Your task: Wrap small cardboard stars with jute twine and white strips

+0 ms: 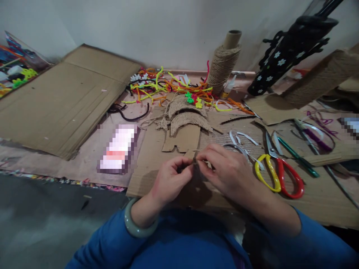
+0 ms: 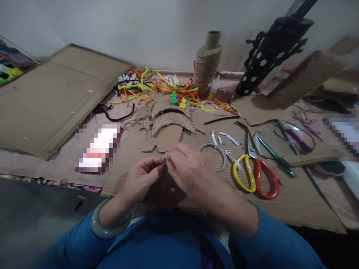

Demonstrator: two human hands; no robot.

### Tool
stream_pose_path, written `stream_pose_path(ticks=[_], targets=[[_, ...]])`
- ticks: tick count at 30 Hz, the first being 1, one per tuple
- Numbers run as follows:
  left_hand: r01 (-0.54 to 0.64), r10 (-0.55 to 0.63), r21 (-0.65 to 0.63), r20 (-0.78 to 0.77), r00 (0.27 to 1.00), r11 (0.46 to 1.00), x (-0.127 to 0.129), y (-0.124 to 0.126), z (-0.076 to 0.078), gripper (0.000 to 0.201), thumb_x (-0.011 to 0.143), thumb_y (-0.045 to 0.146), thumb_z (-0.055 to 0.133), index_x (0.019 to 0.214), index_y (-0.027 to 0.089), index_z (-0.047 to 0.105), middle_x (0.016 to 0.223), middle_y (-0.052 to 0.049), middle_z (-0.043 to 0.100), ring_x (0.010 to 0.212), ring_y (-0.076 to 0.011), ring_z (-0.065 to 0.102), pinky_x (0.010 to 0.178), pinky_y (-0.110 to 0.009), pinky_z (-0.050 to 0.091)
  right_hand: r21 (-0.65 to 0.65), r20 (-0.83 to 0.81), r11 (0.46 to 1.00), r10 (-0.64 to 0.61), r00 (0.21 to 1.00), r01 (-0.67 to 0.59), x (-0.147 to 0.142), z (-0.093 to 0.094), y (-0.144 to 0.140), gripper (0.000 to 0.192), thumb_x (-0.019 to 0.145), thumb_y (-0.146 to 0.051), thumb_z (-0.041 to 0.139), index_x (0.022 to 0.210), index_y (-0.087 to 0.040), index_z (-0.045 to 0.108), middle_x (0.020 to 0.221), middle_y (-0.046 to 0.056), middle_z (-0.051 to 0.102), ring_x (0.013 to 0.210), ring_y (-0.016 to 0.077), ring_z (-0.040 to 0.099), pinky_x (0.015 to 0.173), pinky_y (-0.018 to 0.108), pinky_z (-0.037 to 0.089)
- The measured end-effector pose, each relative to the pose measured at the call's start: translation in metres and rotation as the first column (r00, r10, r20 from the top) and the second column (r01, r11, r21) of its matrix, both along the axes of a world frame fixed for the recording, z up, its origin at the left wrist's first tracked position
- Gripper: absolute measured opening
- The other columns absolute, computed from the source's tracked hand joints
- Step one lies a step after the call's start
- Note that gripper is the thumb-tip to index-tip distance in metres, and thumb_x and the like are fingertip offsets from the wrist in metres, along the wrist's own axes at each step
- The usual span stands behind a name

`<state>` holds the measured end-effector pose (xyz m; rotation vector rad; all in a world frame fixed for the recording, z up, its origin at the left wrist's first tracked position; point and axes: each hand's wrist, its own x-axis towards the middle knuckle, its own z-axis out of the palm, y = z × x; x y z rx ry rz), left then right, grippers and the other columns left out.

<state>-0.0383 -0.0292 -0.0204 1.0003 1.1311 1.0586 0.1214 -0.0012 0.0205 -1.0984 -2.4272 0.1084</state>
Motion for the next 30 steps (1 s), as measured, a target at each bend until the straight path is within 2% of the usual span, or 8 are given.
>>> stream_pose_path(ticks=[4,7,14,18,24,30], targets=[[0.022,-0.019,-0.039,0.064,0.998,0.999,0.001,0.0,-0.001,0.011,0.073,0.024,0.064,0.072,0.015,0.07,0.06,0.002,0.06,0.052,-0.0075,0.048,0.05,-0.018,0.038,-0.025,-0.064,0.999,0.022,0.998,-0.024,0.006,0.0,0.004,0.016,0.089,-0.019,0.05,0.083,-0.017,0.064,0.078,0.004,0.063,0.071,0.0154,0.061,0.06,0.025,0.04],[0.024,-0.022,-0.022,0.077,0.997,0.999,0.0,0.001,-0.003,0.014,0.075,0.027,0.063,0.074,0.015,0.07,0.06,0.001,0.06,0.053,-0.0076,0.048,0.051,-0.018,0.039,-0.053,-0.078,0.997,0.05,0.996,-0.054,0.008,0.001,0.003,0.018,0.092,-0.023,0.049,0.086,-0.018,0.065,0.08,0.004,0.064,0.072,0.0144,0.061,0.06,0.024,0.04],[0.018,-0.004,0.103,-0.137,0.991,0.994,0.0,0.001,0.002,0.018,0.079,0.024,0.057,0.08,0.015,0.073,0.068,-0.001,0.065,0.062,-0.0108,0.053,0.057,-0.02,0.041,-0.005,0.144,0.998,0.06,0.988,-0.06,0.004,0.005,0.0,0.013,0.089,-0.02,0.053,0.084,-0.02,0.066,0.076,0.002,0.064,0.062,0.014,0.058,0.05,0.026,0.033],[0.026,-0.006,0.105,-0.186,0.983,0.994,0.001,0.0,0.003,0.017,0.078,0.024,0.057,0.08,0.016,0.072,0.068,-0.002,0.065,0.065,-0.0128,0.055,0.06,-0.022,0.043,0.022,0.205,0.997,0.072,0.976,-0.078,0.003,0.007,-0.002,0.011,0.086,-0.017,0.055,0.08,-0.018,0.064,0.074,0.002,0.062,0.061,0.015,0.056,0.049,0.027,0.03],[0.024,-0.02,0.047,-0.089,0.996,0.999,0.0,0.001,-0.002,0.014,0.079,0.025,0.059,0.078,0.016,0.07,0.065,0.0,0.061,0.059,-0.0099,0.05,0.054,-0.019,0.041,0.072,0.144,0.994,0.07,0.987,-0.08,0.001,0.003,-0.005,0.013,0.086,-0.014,0.053,0.078,-0.017,0.063,0.073,0.003,0.062,0.062,0.0151,0.056,0.05,0.027,0.031],[0.03,-0.031,-0.008,-0.004,1.0,1.0,0.0,0.003,-0.002,0.013,0.079,0.027,0.06,0.074,0.016,0.066,0.058,0.004,0.054,0.049,-0.0059,0.044,0.048,-0.017,0.036,0.065,0.071,0.997,0.026,0.997,-0.031,-0.003,-0.001,-0.005,0.021,0.088,-0.016,0.047,0.077,-0.017,0.064,0.071,0.004,0.062,0.061,0.014,0.056,0.051,0.026,0.031]])
